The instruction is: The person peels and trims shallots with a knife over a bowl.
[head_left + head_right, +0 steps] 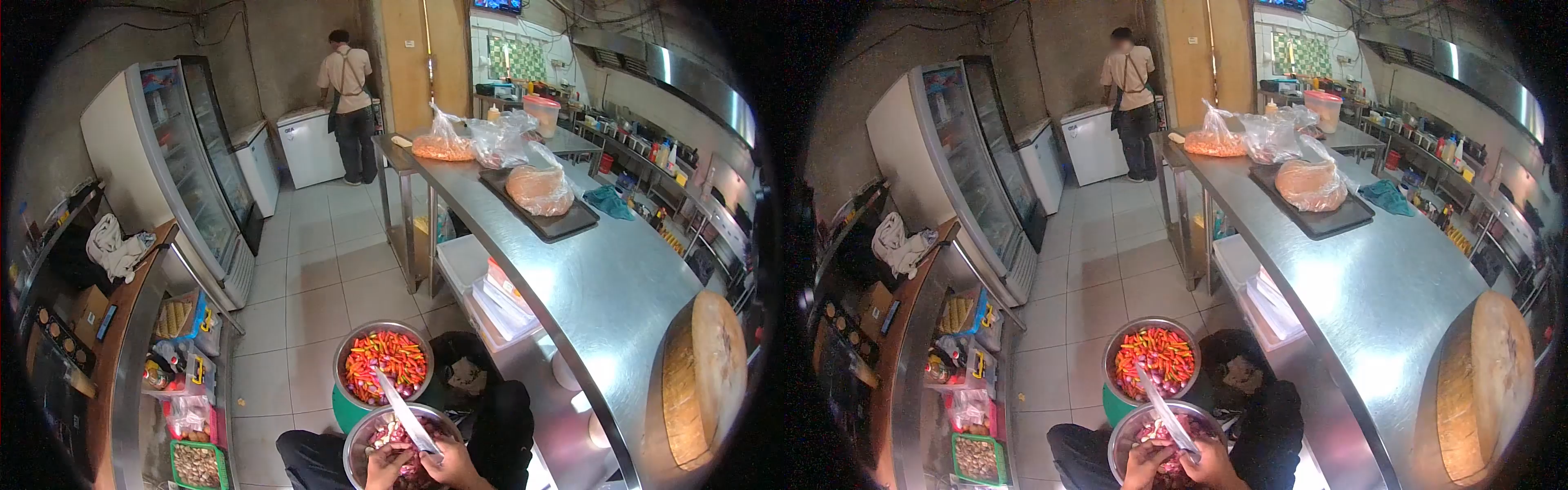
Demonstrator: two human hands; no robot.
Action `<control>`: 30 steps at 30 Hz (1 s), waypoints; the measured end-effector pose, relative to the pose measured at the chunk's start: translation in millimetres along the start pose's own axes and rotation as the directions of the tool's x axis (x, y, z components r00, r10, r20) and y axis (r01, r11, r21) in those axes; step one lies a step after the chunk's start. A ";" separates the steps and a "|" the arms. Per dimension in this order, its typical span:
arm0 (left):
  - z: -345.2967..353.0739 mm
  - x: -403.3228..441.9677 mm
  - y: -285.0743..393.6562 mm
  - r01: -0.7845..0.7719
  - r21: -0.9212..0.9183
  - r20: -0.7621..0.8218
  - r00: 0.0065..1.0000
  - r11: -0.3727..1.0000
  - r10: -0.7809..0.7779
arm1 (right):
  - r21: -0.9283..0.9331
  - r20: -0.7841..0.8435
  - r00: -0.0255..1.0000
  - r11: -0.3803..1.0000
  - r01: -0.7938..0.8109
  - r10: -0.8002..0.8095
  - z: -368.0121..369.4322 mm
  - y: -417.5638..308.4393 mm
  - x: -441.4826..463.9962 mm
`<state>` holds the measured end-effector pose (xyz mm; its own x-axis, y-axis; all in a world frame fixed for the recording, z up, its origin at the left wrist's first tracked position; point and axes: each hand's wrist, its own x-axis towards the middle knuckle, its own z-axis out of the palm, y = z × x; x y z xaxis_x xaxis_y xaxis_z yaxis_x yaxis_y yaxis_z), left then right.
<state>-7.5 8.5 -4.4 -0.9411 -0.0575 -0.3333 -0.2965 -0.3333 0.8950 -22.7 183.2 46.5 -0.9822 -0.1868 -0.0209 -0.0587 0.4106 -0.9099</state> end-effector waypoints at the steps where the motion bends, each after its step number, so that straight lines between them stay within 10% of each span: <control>1: 4.4 -1.6 4.6 0.001 -0.001 0.002 1.000 1.000 -0.001 | 0.006 0.007 1.000 1.000 -0.019 0.019 0.6 -0.8 -0.5; 4: 12.4 -1.3 8.3 -0.149 0.175 0.010 0.989 0.973 0.150 | -0.040 -0.180 0.932 0.949 0.314 -0.316 25.6 43.9 1.9; 7: 7.3 5.3 -7.0 -0.246 -0.028 0.076 0.966 0.969 0.247 | -0.022 -0.191 0.938 0.957 0.290 -0.289 20.9 29.7 0.8; 9: 9.7 3.2 -13.2 -0.317 0.227 -0.019 0.944 0.921 0.330 | -0.030 -0.166 0.951 0.965 0.261 -0.263 18.1 25.6 -0.1; 20: 14.8 6.0 -15.4 -0.303 0.348 -0.070 0.935 0.887 0.347 | -0.100 -0.321 0.899 0.955 0.279 -0.296 33.4 39.4 8.4; 23: 17.3 5.3 -20.2 -0.336 0.363 -0.058 0.923 0.869 0.381 | -0.197 -0.059 0.971 0.956 0.218 -0.234 27.4 49.7 2.4; 30: 17.7 2.5 -7.8 -0.372 0.308 -0.033 0.916 0.876 0.401 | -0.411 -0.227 0.832 0.824 0.390 -0.507 25.5 30.4 2.4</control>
<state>-10.4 27.5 -7.0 -0.9752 -0.2172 0.0436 0.0403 0.0197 0.9990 -22.3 172.4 8.2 -0.8276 -0.1604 0.5380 -0.5046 0.6324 -0.5877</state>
